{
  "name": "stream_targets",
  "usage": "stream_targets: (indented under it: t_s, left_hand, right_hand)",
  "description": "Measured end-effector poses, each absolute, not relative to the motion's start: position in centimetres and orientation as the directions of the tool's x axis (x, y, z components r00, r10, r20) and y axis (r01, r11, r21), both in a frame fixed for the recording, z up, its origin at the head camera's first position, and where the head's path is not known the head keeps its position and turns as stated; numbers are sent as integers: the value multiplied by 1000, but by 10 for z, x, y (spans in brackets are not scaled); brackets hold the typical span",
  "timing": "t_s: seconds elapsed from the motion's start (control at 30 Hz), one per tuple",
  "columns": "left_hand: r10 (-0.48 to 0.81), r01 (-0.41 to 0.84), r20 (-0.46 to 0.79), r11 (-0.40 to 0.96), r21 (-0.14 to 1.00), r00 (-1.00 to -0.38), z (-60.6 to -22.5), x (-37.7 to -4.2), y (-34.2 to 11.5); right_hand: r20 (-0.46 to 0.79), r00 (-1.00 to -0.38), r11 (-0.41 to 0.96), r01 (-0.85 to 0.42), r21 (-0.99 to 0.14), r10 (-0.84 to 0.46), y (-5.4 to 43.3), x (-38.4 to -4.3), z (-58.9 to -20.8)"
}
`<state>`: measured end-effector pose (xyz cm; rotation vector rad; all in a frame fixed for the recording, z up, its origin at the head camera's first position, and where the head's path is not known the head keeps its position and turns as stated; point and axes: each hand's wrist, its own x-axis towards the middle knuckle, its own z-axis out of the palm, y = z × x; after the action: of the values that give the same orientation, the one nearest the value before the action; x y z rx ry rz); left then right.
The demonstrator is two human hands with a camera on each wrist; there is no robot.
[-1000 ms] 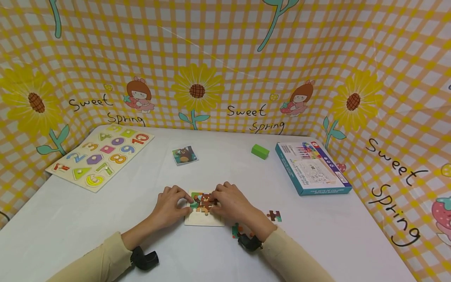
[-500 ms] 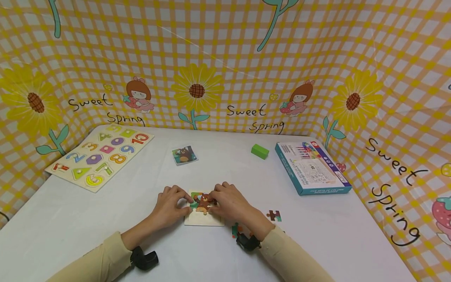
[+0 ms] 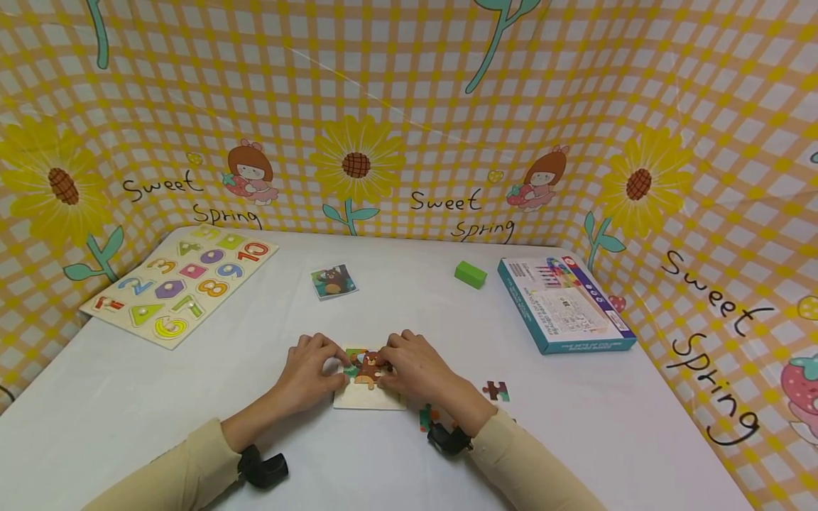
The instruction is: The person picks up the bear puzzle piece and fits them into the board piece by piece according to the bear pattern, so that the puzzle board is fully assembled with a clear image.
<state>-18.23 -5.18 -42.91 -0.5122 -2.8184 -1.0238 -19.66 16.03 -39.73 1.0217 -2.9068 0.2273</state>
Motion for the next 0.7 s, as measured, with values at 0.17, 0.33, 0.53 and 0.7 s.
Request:
stream_targets:
  t_s: [0.17, 0.33, 0.53, 0.7]
  left_hand:
    - [302, 372, 219, 709, 600, -928, -428, -183, -46]
    - [314, 384, 222, 711, 589, -923, -428, -185, -39]
    - [327, 400, 232, 710, 580, -916, -429, -186, -34]
    - [327, 404, 238, 716, 569, -915, -430, -187, -31]
  right_hand:
    - [106, -777, 769, -630, -110, -621, 160, -196, -397]
    - [112, -774, 766, -633, -112, -623, 160, -197, -398]
    - [119, -768, 759, -640, -116, -629, 161, -197, -398]
    - [126, -766, 757, -643, -115, -631, 161, -197, -398]
